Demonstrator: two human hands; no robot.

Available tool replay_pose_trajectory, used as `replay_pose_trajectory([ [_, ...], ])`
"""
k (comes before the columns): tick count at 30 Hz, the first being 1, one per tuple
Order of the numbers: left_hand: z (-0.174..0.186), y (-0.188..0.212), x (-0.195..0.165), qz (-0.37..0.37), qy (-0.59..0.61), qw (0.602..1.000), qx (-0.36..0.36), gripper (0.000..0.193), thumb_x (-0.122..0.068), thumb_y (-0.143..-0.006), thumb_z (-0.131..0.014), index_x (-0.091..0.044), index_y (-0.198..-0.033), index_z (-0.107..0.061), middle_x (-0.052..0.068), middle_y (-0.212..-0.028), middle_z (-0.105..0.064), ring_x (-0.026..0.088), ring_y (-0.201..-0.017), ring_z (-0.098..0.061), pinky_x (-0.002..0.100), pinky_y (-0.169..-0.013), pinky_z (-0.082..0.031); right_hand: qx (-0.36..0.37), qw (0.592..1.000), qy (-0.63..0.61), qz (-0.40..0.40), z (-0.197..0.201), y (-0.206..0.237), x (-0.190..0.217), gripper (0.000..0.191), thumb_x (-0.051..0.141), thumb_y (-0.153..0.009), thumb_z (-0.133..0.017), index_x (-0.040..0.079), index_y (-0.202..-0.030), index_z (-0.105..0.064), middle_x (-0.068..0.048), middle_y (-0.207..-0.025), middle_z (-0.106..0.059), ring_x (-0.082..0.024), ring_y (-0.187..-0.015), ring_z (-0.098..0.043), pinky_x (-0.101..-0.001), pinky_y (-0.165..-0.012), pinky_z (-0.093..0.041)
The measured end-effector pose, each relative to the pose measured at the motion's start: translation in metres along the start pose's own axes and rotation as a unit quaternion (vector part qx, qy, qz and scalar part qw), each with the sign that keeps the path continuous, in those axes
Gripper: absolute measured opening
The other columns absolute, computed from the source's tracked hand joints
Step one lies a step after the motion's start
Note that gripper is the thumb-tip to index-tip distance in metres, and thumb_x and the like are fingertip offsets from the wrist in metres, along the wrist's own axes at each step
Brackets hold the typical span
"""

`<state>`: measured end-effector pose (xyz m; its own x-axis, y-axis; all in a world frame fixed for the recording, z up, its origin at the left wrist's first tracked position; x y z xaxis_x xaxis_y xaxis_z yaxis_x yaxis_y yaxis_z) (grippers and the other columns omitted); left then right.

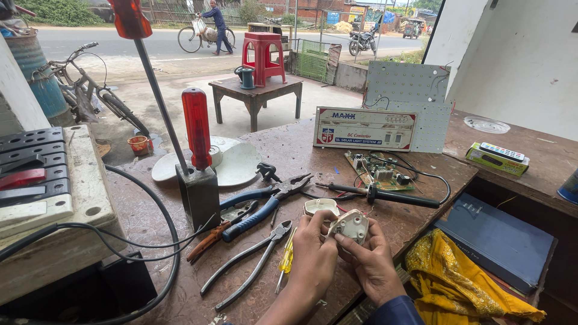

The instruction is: The person works at a repair bench on a white electrical plug and its cover, using a screwdriver to unscrew and re-tighten its screws while handling the plug parts by hand. They pick up pliers and a small bottle, applying liquid from the bottle onto the plug before continuing to handle and tighten it.

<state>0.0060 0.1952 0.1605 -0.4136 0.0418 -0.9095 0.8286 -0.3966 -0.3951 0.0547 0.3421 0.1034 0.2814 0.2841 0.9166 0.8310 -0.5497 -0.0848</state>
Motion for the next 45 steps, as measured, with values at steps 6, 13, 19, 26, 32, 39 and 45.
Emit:
replay_pose_trajectory([
  [6, 0.001, 0.002, -0.002, -0.007, -0.022, 1.0, -0.007, 0.034, 0.002, -0.082, -0.058, -0.005, -0.113, -0.067, 0.016, -0.105, -0.06, 0.028, -0.093, -0.068, 0.04, -0.08, -0.057, 0.008, 1.0, -0.016, -0.004, 0.001, 0.0, -0.001, 0.056, 0.0, -0.079, -0.074, 0.01, -0.129, -0.05, -0.012, -0.117, -0.069, -0.024, -0.103, -0.073, -0.0409, -0.086, -0.063],
  [13, 0.0, 0.004, -0.006, 0.011, -0.037, 0.999, 0.006, 0.031, -0.001, -0.085, -0.058, -0.006, -0.116, -0.063, 0.016, -0.108, -0.057, 0.029, -0.096, -0.067, 0.041, -0.083, -0.056, 0.015, 0.999, -0.034, -0.02, 0.001, 0.0, 0.0, 0.054, 0.001, -0.083, -0.069, 0.009, -0.133, -0.051, -0.013, -0.117, -0.068, -0.025, -0.103, -0.072, -0.0426, -0.088, -0.062],
  [19, 0.0, 0.003, -0.008, -0.006, -0.044, 0.999, 0.009, 0.031, 0.0, -0.085, -0.056, -0.004, -0.116, -0.06, 0.018, -0.111, -0.055, 0.032, -0.098, -0.065, 0.043, -0.084, -0.054, 0.02, 0.999, -0.042, -0.017, 0.005, -0.003, -0.002, 0.057, -0.002, -0.083, -0.066, 0.009, -0.137, -0.051, -0.013, -0.118, -0.068, -0.023, -0.104, -0.071, -0.0397, -0.087, -0.063],
  [26, 0.002, 0.002, -0.004, -0.012, -0.057, 0.998, 0.01, 0.031, 0.0, -0.084, -0.056, -0.003, -0.114, -0.06, 0.019, -0.109, -0.057, 0.034, -0.098, -0.065, 0.045, -0.085, -0.053, 0.019, 0.999, -0.033, -0.003, 0.007, -0.007, -0.009, 0.058, -0.007, -0.082, -0.066, 0.008, -0.136, -0.052, -0.012, -0.118, -0.068, -0.022, -0.103, -0.07, -0.0382, -0.086, -0.061],
  [32, 0.003, 0.002, -0.009, -0.068, -0.084, 0.994, -0.006, 0.028, 0.0, -0.086, -0.056, 0.0, -0.113, -0.061, 0.021, -0.109, -0.059, 0.038, -0.1, -0.064, 0.047, -0.086, -0.051, 0.017, 1.0, -0.021, 0.011, 0.007, -0.006, -0.007, 0.062, -0.009, -0.08, -0.066, 0.009, -0.137, -0.049, -0.011, -0.12, -0.068, -0.022, -0.107, -0.07, -0.0386, -0.089, -0.061],
  [39, 0.002, 0.002, -0.006, -0.061, -0.099, 0.993, 0.016, 0.026, -0.005, -0.088, -0.06, 0.0, -0.114, -0.062, 0.021, -0.108, -0.062, 0.037, -0.099, -0.065, 0.046, -0.085, -0.052, -0.015, 0.999, -0.032, -0.008, 0.007, -0.002, -0.005, 0.059, -0.007, -0.083, -0.065, 0.009, -0.137, -0.05, -0.014, -0.121, -0.067, -0.024, -0.107, -0.07, -0.0399, -0.088, -0.062],
  [45, -0.003, 0.006, -0.01, -0.232, -0.258, 0.936, 0.062, 0.034, 0.003, -0.081, -0.061, 0.006, -0.115, -0.06, 0.024, -0.104, -0.063, 0.04, -0.098, -0.064, 0.045, -0.082, -0.054, -0.025, 0.998, -0.062, 0.003, 0.007, -0.004, -0.008, 0.055, -0.006, -0.086, -0.064, 0.007, -0.136, -0.048, -0.013, -0.119, -0.066, -0.023, -0.102, -0.07, -0.0379, -0.086, -0.064],
])
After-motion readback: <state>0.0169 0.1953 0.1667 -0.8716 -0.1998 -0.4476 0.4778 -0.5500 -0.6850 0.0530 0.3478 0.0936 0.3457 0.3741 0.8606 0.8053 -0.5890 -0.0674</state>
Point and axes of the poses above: each hand's wrist, its own y-axis away from the middle knuckle, its own z-axis out of the back of the hand, x = y × z, the point moved 5 cm from there along -y, towards the middle knuckle
